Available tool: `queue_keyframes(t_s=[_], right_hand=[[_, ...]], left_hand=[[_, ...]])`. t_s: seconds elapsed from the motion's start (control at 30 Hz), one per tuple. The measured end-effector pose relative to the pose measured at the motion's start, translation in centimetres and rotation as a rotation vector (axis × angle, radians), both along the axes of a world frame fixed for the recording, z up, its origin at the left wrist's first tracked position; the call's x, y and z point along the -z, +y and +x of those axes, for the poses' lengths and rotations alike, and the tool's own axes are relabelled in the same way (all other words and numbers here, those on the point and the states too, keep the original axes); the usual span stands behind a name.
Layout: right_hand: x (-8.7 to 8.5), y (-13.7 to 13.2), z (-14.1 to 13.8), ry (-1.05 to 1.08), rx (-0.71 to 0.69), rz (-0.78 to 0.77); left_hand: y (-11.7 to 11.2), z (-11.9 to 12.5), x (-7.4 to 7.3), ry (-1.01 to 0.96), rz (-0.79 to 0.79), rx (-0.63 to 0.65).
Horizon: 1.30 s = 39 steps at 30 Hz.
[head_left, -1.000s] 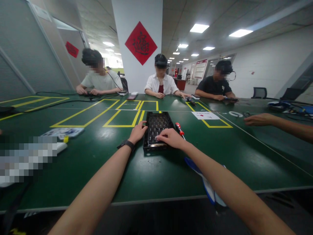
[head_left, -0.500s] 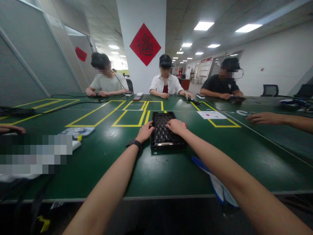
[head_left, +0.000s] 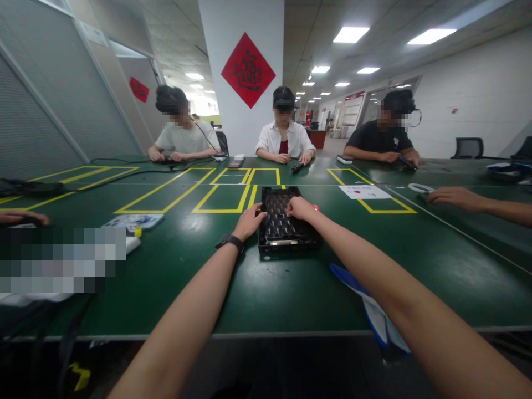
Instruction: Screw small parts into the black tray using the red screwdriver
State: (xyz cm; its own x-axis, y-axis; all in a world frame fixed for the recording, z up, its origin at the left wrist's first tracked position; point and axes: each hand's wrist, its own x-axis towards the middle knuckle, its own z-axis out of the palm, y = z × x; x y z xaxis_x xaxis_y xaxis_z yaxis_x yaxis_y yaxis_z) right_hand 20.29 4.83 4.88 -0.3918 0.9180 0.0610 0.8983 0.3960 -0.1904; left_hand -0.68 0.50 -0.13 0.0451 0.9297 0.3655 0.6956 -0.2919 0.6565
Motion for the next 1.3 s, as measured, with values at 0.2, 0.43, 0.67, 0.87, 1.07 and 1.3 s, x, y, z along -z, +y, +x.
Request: queue_keyframes(t_s=[0.2,0.43,0.67,0.87,1.07,1.3], right_hand=[[0.1,-0.3,0.4,0.013,0.0,0.002],[0.0,-0.4,1.1,0.032,-0.019,-0.031],[-1.1,-2.6,0.5,0.067,-0.072,-0.024],[-2.8,-5.9,-0.6,0.316,-0.432,-0.275],[-2.9,-7.9,-0.4,0.426,-0.47,-0.496],[-2.8,-8.1,-0.4,0.489,-0.393,-0.475]], left_hand=[[0.1,-0.1,0.2,0.012,0.01,0.004],[0.1,0.0,0.2,0.02,0.007,-0.002],[0.2,0.0,0.1,0.01,-0.002,-0.007],[0.3,-0.1,0.2,0.034,0.01,-0.014],[0.3,-0.1,0.3,0.03,0.02,-0.002],[0.2,-0.1,0.2,0.035,0.016,-0.011]])
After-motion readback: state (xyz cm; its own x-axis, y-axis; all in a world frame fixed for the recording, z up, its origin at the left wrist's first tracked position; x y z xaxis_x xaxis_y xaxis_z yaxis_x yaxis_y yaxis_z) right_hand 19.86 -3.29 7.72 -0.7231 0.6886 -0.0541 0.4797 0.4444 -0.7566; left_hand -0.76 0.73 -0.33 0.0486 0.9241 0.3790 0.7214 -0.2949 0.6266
